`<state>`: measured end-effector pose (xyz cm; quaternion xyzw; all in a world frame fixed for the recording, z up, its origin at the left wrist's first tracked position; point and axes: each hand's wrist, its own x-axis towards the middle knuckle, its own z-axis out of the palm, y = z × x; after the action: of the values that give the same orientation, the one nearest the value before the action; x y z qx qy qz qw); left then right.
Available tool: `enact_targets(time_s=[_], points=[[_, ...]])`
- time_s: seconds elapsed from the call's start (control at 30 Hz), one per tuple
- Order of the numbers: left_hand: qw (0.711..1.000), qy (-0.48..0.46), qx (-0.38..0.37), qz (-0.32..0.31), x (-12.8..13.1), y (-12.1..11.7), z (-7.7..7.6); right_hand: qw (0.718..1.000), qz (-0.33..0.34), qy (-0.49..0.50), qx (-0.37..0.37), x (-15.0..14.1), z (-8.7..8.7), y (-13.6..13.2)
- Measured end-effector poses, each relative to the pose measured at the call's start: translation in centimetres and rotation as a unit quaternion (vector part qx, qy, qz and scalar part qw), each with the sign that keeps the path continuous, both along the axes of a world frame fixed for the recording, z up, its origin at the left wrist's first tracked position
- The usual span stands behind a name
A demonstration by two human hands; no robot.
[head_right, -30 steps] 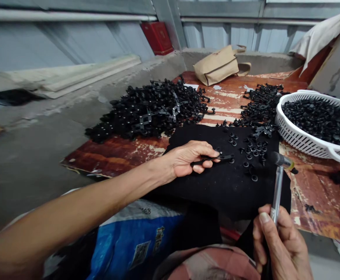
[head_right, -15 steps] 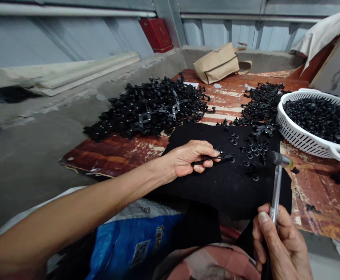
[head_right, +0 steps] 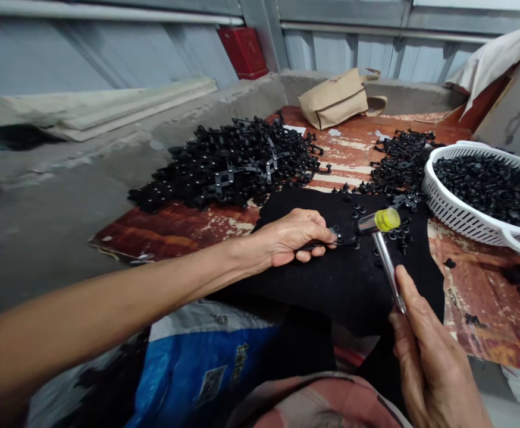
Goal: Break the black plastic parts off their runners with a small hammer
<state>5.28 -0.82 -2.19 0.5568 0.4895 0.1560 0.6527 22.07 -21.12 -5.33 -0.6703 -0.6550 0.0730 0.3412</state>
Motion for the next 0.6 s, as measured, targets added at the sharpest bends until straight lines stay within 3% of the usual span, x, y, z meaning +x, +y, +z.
enact_targets(time_s=[0.1, 0.17, 0.27, 0.4, 0.6], points=[[1.0, 0.012, -0.009, -0.014, 0.1, 0.3, 0.5, 0.991, 0.022, -0.113, 0.069, 0.1, 0.3, 0.8], [1.0, 0.02, -0.009, -0.018, 0.2, 0.4, 0.8, 0.986, 0.022, -0.156, 0.05, 0.3, 0.4, 1.0], [0.999, 0.035, -0.003, -0.026, 0.4, 0.6, 0.8, 0.983, 0.034, -0.176, 0.032, 0.4, 0.8, 1.0], [0.999, 0.037, -0.018, -0.025, 0.4, 0.6, 0.8, 0.976, -0.019, -0.172, 0.133, 0.2, 1.5, 0.7], [0.999, 0.025, -0.042, 0.004, 0.6, 0.1, 1.3, 0.991, 0.042, -0.125, -0.004, 0.4, 1.3, 1.3]])
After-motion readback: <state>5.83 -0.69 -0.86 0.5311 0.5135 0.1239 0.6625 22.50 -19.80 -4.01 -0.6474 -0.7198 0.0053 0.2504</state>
